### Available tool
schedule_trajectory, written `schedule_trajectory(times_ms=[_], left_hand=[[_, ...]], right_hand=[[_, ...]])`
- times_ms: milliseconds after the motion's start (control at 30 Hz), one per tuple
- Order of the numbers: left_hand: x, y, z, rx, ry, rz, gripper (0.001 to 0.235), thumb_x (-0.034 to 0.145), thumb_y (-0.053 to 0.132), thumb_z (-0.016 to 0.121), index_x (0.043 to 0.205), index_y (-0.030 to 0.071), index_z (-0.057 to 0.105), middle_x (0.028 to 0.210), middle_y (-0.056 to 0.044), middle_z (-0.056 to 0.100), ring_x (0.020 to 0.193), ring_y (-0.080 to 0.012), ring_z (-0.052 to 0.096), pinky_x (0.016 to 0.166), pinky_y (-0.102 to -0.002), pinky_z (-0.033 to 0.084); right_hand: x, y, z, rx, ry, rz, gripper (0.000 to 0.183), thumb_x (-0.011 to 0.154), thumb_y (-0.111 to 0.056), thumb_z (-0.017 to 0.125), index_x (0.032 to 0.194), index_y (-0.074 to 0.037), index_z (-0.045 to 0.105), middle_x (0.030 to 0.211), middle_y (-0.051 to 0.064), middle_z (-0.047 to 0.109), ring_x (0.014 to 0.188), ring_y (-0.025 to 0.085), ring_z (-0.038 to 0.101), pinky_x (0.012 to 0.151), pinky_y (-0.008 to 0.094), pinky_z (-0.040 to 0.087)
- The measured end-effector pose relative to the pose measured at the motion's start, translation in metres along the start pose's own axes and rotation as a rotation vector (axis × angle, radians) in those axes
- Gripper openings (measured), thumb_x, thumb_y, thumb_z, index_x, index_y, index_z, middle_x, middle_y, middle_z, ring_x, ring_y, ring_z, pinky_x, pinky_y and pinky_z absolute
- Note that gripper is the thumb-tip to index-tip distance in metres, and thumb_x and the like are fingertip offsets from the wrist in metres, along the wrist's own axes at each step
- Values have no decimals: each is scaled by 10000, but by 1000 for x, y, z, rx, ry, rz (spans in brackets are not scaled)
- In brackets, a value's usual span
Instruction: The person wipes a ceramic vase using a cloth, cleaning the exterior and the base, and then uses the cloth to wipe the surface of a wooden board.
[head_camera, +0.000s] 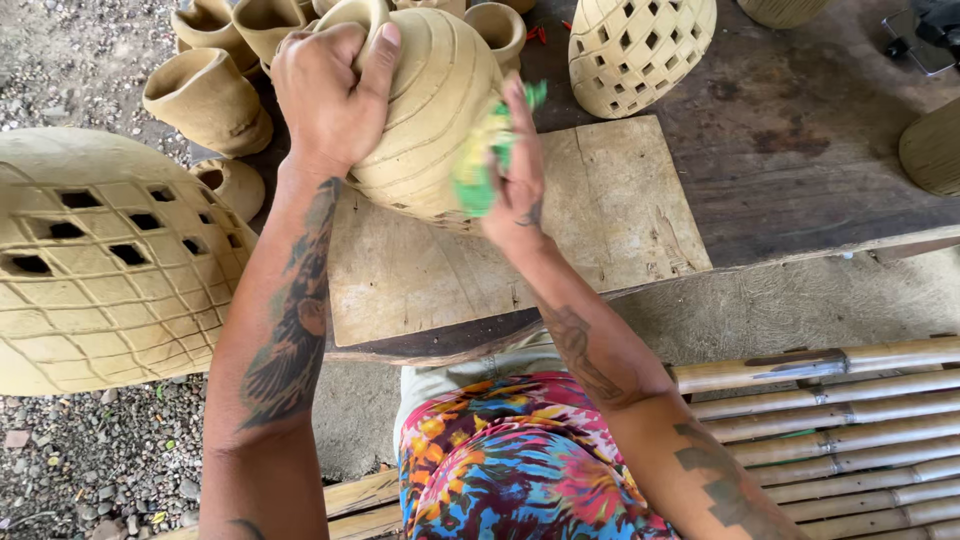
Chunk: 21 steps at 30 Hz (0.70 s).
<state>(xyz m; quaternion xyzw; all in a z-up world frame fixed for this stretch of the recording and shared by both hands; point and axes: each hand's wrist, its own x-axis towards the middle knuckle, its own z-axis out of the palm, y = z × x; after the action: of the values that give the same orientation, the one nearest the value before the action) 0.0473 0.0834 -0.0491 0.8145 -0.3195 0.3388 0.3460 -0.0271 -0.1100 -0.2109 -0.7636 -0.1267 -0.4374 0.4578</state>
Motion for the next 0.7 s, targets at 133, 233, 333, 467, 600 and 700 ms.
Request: schedule_trajectory(times_ms=[133,233,333,467,600,700], left_hand=[[0,3,-2,16,-17,-106,624,1080,326,719,604,62,413,527,-109,357,498,-325,332,659,-446,383],[10,11,8,43,19,-25,617,1072,309,714,574,74,436,480,-100,377,447,-325,353,704,-456,440],[11,23,20,47,33,57,492,1011,278,678,611,79,472,510,-100,420,501,-327,455,727,-478,465],[19,25,26,82,35,102,466,1012,281,712,663,61,496,597,-139,481,609,-382,523,728,-499,458],[23,19,22,84,18,39,465,979,267,758,673,28,500,628,-158,519,658,-393,553,673,-513,426],[25,18,22,60,-45,-137,439,960,292,774,703,19,547,638,-165,551,651,-391,572,667,-516,438]], right_hand=[[-58,79,-5,701,83,731,640,1102,-415,381,1650,-127,219,1693,128,286,1516,273,317,1251,410,274],[-44,72,-15,634,78,706,639,1106,-380,372,1649,-104,179,1725,131,213,1586,258,240,1298,427,206],[7,17,0,291,139,98,579,1190,-399,279,1703,-145,190,1719,108,223,1618,222,208,1371,444,240],[16,-29,-7,-313,33,1,595,1191,-437,337,1686,-131,217,1711,113,184,1619,255,214,1318,431,242],[-34,10,2,-31,224,-28,572,1155,-392,281,1678,-163,246,1722,111,289,1622,321,280,1328,508,249],[-70,35,-14,1115,180,492,690,1103,-471,330,1709,-213,125,1767,144,168,1613,279,286,1321,475,302]])
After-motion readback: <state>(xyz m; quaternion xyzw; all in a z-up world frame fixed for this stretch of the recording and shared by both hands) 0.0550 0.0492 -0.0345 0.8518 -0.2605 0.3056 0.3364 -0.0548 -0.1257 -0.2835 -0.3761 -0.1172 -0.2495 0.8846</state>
